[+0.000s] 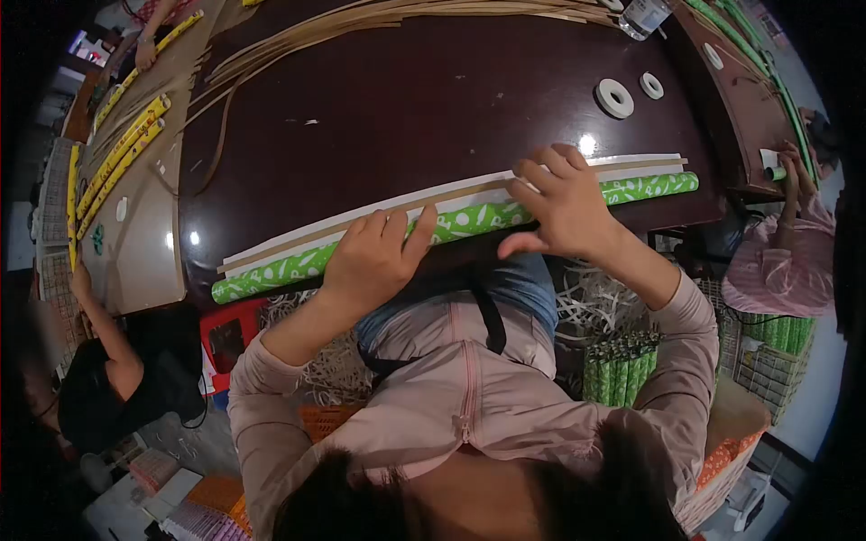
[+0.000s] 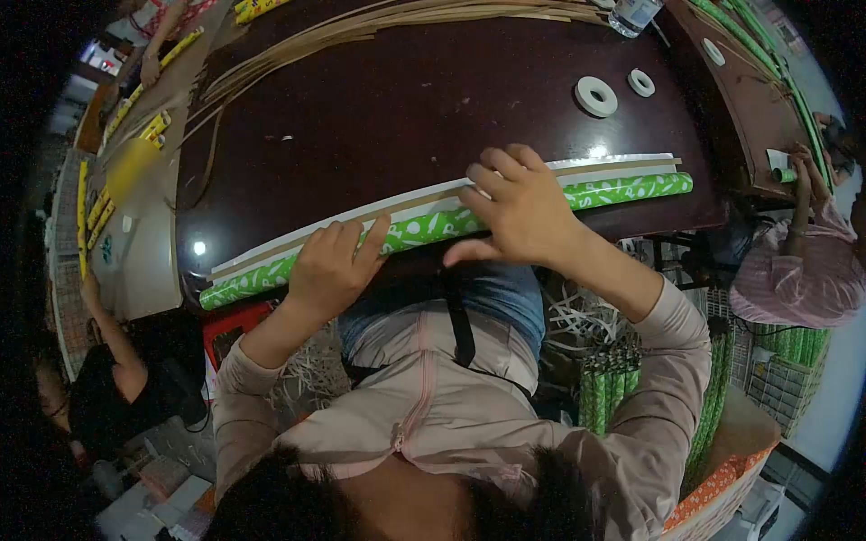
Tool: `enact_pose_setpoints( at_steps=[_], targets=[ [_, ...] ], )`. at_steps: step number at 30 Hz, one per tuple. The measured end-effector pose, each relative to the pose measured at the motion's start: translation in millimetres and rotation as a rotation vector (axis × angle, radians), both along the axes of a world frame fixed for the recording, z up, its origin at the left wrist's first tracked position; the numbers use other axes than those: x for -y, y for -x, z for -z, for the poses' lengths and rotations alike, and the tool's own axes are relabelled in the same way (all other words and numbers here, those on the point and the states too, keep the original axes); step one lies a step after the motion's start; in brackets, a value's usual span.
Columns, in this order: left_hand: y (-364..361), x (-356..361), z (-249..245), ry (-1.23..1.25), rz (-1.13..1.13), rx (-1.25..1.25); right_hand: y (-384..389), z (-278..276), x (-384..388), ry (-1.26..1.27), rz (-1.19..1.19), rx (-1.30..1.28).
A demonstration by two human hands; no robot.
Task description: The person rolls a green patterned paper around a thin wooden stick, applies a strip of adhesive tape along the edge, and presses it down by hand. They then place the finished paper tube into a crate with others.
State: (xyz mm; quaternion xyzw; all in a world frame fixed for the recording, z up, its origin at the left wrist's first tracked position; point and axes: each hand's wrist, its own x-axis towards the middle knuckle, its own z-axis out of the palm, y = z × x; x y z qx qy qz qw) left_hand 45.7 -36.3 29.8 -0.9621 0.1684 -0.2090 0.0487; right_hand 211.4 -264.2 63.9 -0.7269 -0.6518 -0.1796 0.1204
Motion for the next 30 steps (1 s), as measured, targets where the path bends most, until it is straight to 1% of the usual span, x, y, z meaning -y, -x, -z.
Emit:
enact_pose_setpoints(
  at_steps=[1, 2, 4, 5, 6, 8, 9, 11, 12, 14, 18, 20, 21, 23, 26, 30],
  targets=[
    [-0.1, -0.4, -1.5, 0.015, 0.002, -0.009, -0.7, -3.7, -3.8, 0.024, 0.072, -0.119],
    [0.9, -0.4, -2.1, 0.029, 0.008, -0.019, -4.1, -0.5, -7.0, 0.026, 0.08, -0.126],
    [1.1, -0.1, -0.1, 0.03, 0.02, -0.037, -19.4, 9.4, -14.3, 0.143, 0.172, -0.352],
    [-0.3, -1.1, -0.9, 0.03, 0.02, -0.048, -24.9, 11.6, -18.8, 0.151, 0.128, -0.483],
    [-1.5, -0.7, -2.1, 0.023, 0.03, -0.044, -27.3, 11.9, -19.4, 0.142, 0.136, -0.481],
    [-0.9, 0.9, -3.1, 0.048, 0.014, -0.05, -25.5, 2.3, -25.2, 0.34, 0.151, -0.647],
    [-0.8, 0.4, -2.7, 0.048, 0.02, -0.057, -26.1, -2.6, -28.9, 0.339, 0.155, -0.655],
    [-0.6, -0.6, -0.4, 0.07, 0.032, -0.055, -27.3, -9.1, -33.9, 0.544, 0.245, -0.679],
    [0.8, -0.6, -0.2, 0.069, 0.035, -0.062, -25.6, -8.9, -33.0, 0.542, 0.246, -0.687],
    [0.6, -0.4, -0.7, 0.053, 0.017, -0.069, -25.6, -8.7, -30.8, 0.474, 0.147, -0.537],
    [2.8, -0.3, 0.2, 0.073, 0.03, -0.077, -22.2, 1.3, -29.3, 0.383, 0.114, -0.562],
    [5.5, -1.1, 0.6, 0.123, 0.058, -0.062, -16.5, -1.8, -33.8, 0.421, 0.242, -0.711],
    [7.8, -1.2, 1.4, 0.126, 0.053, -0.065, -15.3, -1.1, -34.1, 0.426, 0.238, -0.713],
    [12.6, -2.8, 3.6, 0.032, 0.045, -0.032, -15.1, 0.7, -35.4, 0.383, 0.207, -0.637],
    [17.6, -1.2, 4.2, 0.024, 0.008, -0.031, -18.5, -2.3, -39.7, 0.39, 0.139, -0.579],
    [18.4, 2.6, 8.0, 0.079, -0.016, 0.012, -27.3, -7.1, -42.4, 0.391, 0.064, -0.66]
  ],
)
